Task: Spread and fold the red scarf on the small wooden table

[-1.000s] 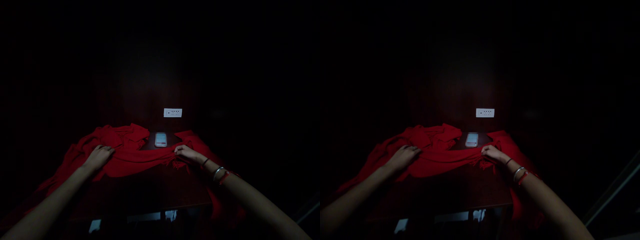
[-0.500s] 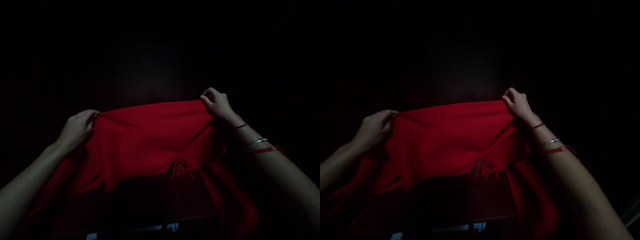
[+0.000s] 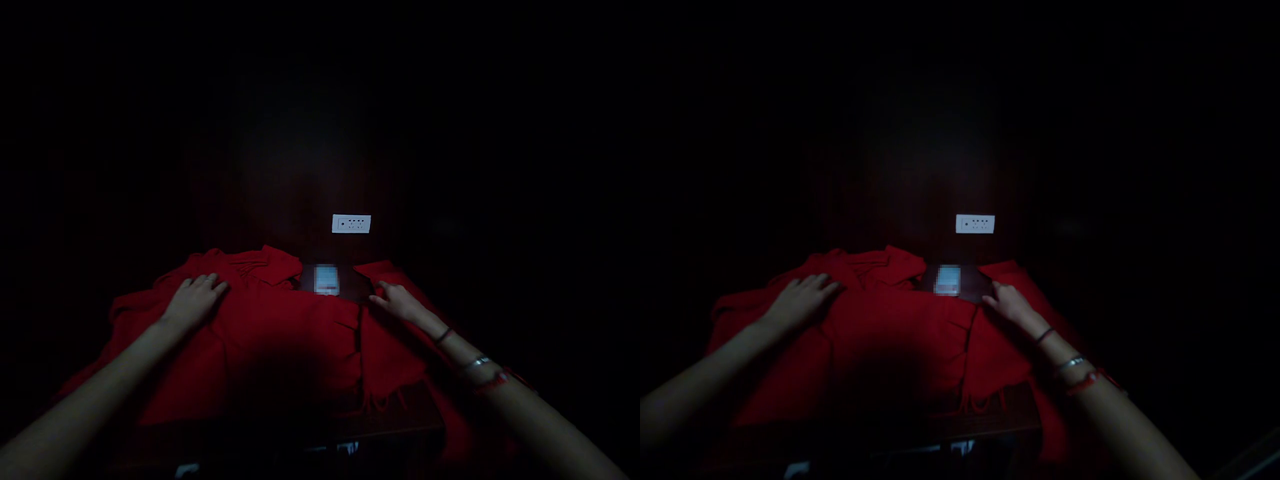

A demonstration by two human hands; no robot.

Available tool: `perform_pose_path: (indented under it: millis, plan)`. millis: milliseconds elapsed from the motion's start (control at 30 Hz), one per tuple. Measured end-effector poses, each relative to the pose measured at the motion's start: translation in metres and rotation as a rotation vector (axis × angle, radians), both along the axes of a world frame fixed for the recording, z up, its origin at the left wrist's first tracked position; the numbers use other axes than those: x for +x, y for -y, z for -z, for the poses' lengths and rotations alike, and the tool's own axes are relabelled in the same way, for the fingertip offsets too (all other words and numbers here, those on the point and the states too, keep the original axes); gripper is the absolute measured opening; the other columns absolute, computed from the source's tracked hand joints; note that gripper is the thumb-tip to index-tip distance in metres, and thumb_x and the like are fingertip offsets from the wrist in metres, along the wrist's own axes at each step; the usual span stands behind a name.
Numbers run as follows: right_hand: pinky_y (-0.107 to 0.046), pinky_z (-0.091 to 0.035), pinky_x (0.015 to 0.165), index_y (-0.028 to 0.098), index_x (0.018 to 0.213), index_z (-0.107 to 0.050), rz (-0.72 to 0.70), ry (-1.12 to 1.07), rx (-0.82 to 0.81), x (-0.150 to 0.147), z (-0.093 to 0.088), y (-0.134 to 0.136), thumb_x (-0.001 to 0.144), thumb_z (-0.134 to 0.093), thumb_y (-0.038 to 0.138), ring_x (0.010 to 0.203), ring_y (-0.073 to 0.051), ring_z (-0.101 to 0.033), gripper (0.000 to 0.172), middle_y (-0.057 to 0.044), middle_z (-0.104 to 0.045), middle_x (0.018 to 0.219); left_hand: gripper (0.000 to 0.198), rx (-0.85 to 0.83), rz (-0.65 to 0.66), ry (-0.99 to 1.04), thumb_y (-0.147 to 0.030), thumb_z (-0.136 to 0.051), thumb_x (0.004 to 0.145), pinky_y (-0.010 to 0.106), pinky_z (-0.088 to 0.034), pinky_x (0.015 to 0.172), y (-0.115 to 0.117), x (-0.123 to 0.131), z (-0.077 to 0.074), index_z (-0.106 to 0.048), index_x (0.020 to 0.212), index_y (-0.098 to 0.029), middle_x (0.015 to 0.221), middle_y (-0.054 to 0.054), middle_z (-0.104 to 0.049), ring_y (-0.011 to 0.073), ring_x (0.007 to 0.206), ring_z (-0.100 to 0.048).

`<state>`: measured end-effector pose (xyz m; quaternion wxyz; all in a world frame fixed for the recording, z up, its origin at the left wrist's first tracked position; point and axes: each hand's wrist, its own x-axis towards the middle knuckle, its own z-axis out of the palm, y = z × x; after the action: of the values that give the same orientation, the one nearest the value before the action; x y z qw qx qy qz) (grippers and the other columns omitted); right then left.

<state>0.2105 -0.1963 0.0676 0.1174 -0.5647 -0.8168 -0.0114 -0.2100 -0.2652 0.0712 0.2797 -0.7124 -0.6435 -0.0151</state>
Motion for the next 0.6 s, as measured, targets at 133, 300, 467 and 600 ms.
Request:
perform_pose_path:
  millis: [133, 300, 467, 600]
  plan:
    - [-0.026, -0.04, 0.063, 0.015, 0.113, -0.043, -0.105, 0.015, -0.147, -0.011, 0.024, 0.057, 0.072, -0.044, 0.054, 0.081, -0.022, -0.056, 0.057, -0.014, -0.058, 0.096, 0.04, -0.152, 0.395, 0.195, -0.04, -0.031, 0.083, 0.036, -0.033, 0.09, 0.007, 0.065, 0.024, -0.043, 0.117, -0.024, 0.124, 0.008, -0.039, 0.0222, 0.112, -0.037]
    - [-0.025, -0.04, 0.062, 0.02, 0.104, -0.051, -0.153, 0.026, -0.131, -0.024, 0.037, 0.064, 0.076, -0.042, 0.021, 0.077, -0.019, -0.057, 0.029, -0.01, -0.061, 0.088, 0.059, -0.44, 0.45, 0.328, -0.053, -0.032, 0.079, 0.044, -0.026, 0.094, 0.008, 0.098, 0.067, -0.021, 0.13, -0.026, 0.137, 0.008, -0.018, 0.0273, 0.123, -0.019]
    - [-0.024, -0.043, 0.063, 0.015, 0.081, -0.057, -0.022, -0.461, -0.057, 0.022, -0.019, 0.006, 0.07, -0.041, 0.013, 0.07, -0.016, -0.057, 0.02, -0.006, -0.062, 0.077, 0.059, -0.482, 0.374, 0.368, -0.052, -0.025, 0.081, 0.043, -0.019, 0.098, 0.002, 0.063, 0.082, -0.017, 0.131, -0.022, 0.136, 0.008, -0.021, 0.0227, 0.124, -0.018]
    - [-0.028, -0.043, 0.053, 0.014, 0.099, -0.051, 0.172, -0.714, 0.135, 0.076, -0.068, -0.033, 0.076, -0.031, 0.02, 0.057, -0.017, -0.055, 0.031, -0.009, -0.058, 0.068, 0.061, -0.521, 0.373, 0.34, -0.053, -0.029, 0.08, 0.039, -0.021, 0.099, 0.003, 0.042, 0.076, -0.02, 0.13, -0.021, 0.136, 0.007, -0.021, 0.0209, 0.124, -0.017]
